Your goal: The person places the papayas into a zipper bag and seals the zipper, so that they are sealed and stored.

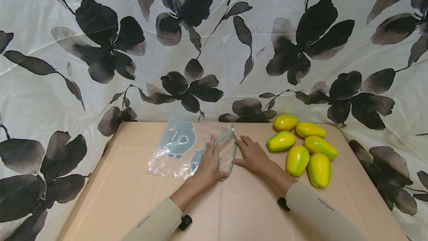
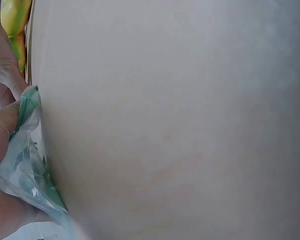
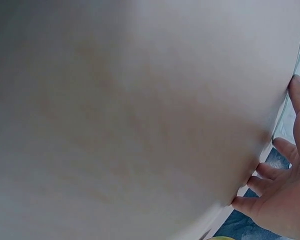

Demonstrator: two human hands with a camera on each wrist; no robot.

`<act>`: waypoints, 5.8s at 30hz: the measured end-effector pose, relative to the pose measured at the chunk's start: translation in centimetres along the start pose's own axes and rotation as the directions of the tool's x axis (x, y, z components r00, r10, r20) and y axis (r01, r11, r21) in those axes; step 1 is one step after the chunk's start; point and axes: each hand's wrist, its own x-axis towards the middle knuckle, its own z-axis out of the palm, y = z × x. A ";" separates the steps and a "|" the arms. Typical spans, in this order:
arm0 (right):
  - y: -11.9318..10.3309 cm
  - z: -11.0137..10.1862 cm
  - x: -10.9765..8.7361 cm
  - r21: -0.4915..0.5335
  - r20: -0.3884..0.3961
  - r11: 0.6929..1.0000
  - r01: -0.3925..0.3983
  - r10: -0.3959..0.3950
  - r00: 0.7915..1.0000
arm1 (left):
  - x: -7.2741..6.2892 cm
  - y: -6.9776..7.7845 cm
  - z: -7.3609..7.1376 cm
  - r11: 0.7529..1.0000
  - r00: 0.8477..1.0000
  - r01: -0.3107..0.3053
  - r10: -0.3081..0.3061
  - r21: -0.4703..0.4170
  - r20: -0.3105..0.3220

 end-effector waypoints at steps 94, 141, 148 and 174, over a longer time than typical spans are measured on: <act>10.9 -10.7 -4.6 -0.133 0.028 0.990 0.036 -0.033 0.999 | 0.0 0.3 -0.2 0.999 1.000 0.003 -0.004 0.039 0.019; 4.8 -9.6 -4.8 0.125 -0.064 0.991 0.054 -0.047 0.997 | -0.7 0.0 -0.4 0.999 0.999 -0.006 0.005 0.033 0.033; 3.3 -8.3 -4.0 0.196 -0.050 0.979 0.056 -0.047 0.998 | -0.6 0.0 -0.4 0.999 0.999 -0.009 0.007 0.042 0.042; -1.1 -3.9 -0.3 0.265 -0.089 0.963 -0.041 0.066 0.994 | -0.4 -0.3 -0.5 0.997 0.997 -0.048 0.044 0.059 0.055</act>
